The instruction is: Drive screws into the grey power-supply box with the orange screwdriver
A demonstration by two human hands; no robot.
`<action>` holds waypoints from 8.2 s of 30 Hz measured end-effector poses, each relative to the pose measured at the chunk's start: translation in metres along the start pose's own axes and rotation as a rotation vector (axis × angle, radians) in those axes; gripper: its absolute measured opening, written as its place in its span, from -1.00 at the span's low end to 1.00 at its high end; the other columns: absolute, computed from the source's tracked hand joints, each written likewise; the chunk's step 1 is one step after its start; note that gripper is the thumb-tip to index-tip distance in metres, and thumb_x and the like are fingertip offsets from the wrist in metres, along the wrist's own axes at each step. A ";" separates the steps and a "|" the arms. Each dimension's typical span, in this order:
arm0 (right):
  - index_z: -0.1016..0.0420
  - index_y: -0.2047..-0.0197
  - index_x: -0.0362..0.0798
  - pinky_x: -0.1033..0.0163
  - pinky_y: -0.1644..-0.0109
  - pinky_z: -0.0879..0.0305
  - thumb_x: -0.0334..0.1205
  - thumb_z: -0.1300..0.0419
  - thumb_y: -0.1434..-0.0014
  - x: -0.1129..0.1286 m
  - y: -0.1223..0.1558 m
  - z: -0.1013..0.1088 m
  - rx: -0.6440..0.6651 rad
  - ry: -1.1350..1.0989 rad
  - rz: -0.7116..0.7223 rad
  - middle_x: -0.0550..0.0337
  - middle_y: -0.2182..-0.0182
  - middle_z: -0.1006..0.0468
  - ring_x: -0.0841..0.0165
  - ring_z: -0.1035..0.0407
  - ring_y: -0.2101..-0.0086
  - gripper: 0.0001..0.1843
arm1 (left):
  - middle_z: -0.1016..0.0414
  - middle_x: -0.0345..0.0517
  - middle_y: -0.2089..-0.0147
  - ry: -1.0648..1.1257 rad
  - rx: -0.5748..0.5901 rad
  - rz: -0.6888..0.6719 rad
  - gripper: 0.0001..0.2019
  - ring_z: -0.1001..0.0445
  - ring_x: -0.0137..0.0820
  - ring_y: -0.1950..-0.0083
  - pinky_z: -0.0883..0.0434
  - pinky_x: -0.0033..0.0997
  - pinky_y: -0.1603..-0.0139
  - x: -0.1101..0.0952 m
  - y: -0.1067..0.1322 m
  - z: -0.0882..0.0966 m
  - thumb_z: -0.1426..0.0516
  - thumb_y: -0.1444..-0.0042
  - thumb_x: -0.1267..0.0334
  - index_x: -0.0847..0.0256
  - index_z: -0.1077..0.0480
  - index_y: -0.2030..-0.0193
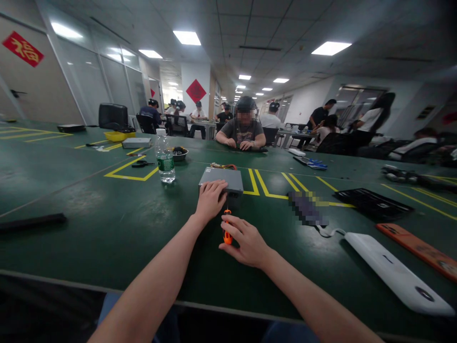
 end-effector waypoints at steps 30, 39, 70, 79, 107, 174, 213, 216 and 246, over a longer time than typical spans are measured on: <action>-0.26 0.02 -0.15 0.17 0.12 -0.33 -0.04 -0.01 -0.20 0.003 -0.002 0.002 -0.010 0.033 0.029 -0.15 0.05 -0.38 0.24 -0.36 0.13 -0.61 | -0.38 -0.16 -0.10 0.023 -0.047 -0.016 -0.71 -0.27 -0.30 -0.14 -0.07 -0.15 -0.18 0.003 0.000 -0.007 -0.02 -0.14 0.31 0.06 -0.29 -0.01; -0.28 0.12 -0.15 0.18 0.23 -0.35 -0.18 -0.06 -0.18 0.002 0.001 0.001 -0.098 0.074 0.064 -0.16 0.10 -0.43 0.25 -0.39 0.23 -0.75 | -0.38 -0.17 -0.10 0.012 -0.028 -0.007 -0.72 -0.27 -0.32 -0.14 -0.09 -0.18 -0.18 0.001 0.000 -0.003 -0.01 -0.15 0.30 0.05 -0.30 -0.01; -0.26 -0.02 -0.11 0.14 0.11 -0.36 -0.15 -0.04 -0.20 0.002 0.000 -0.001 0.053 0.100 0.061 -0.18 -0.01 -0.30 0.17 -0.30 0.04 -0.66 | -0.35 -0.20 -0.12 -0.010 0.008 0.009 -0.73 -0.21 -0.33 -0.17 -0.04 -0.20 -0.21 -0.002 0.000 0.000 0.02 -0.17 0.30 0.08 -0.27 -0.02; -0.25 0.03 -0.10 0.12 0.12 -0.37 -0.20 -0.04 -0.20 -0.002 0.002 0.001 -0.030 0.061 0.026 -0.18 -0.05 -0.28 0.21 -0.34 0.08 -0.72 | -0.33 -0.19 -0.14 -0.007 0.027 0.024 -0.71 -0.20 -0.32 -0.18 -0.03 -0.20 -0.22 -0.001 0.000 -0.002 0.01 -0.15 0.30 0.08 -0.26 -0.02; -0.23 0.01 -0.14 0.14 0.15 -0.41 -0.14 -0.06 -0.20 -0.004 0.002 -0.006 0.025 0.031 0.040 -0.17 0.02 -0.38 0.21 -0.37 0.11 -0.67 | -0.33 -0.18 -0.14 -0.003 0.032 0.026 -0.71 -0.20 -0.32 -0.18 -0.02 -0.20 -0.22 -0.002 0.000 -0.002 0.01 -0.14 0.31 0.08 -0.26 -0.02; -0.27 -0.01 -0.14 0.15 0.18 -0.36 -0.07 -0.03 -0.18 -0.019 0.017 0.027 -0.037 0.254 -0.061 -0.17 0.03 -0.37 0.21 -0.38 0.16 -0.60 | -0.35 -0.16 -0.11 -0.014 0.003 0.009 -0.71 -0.22 -0.31 -0.17 -0.04 -0.18 -0.21 -0.003 0.000 -0.002 0.00 -0.14 0.31 0.08 -0.27 -0.01; -0.30 0.08 -0.16 0.18 0.27 -0.35 -0.20 -0.05 -0.17 -0.011 0.019 0.025 -0.065 0.193 0.044 -0.16 0.12 -0.43 0.26 -0.40 0.28 -0.73 | -0.34 -0.15 -0.12 -0.025 0.006 0.012 -0.72 -0.23 -0.30 -0.17 -0.04 -0.17 -0.21 -0.003 0.000 -0.003 0.00 -0.13 0.30 0.08 -0.27 -0.01; -0.23 0.13 -0.14 0.16 0.28 -0.36 -0.17 -0.09 -0.16 -0.014 0.021 0.023 -0.139 0.169 0.013 -0.17 0.15 -0.45 0.23 -0.42 0.26 -0.74 | -0.35 -0.15 -0.12 -0.027 0.008 0.014 -0.71 -0.23 -0.30 -0.17 -0.05 -0.17 -0.21 -0.003 0.000 -0.003 -0.01 -0.13 0.30 0.08 -0.27 -0.01; -0.30 0.07 -0.12 0.19 0.29 -0.36 -0.23 -0.05 -0.19 -0.012 0.020 0.027 -0.067 0.189 0.010 -0.14 0.11 -0.39 0.27 -0.40 0.27 -0.75 | -0.34 -0.19 -0.12 -0.039 0.000 0.008 -0.73 -0.23 -0.31 -0.16 -0.05 -0.19 -0.20 -0.003 0.000 -0.003 -0.01 -0.14 0.29 0.09 -0.26 0.00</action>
Point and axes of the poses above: each hand's wrist, its own y-axis away from the middle knuckle, its own z-axis out of the back of the hand, x = y × z, the point moved 2 cm from there along -y, towards the middle knuckle
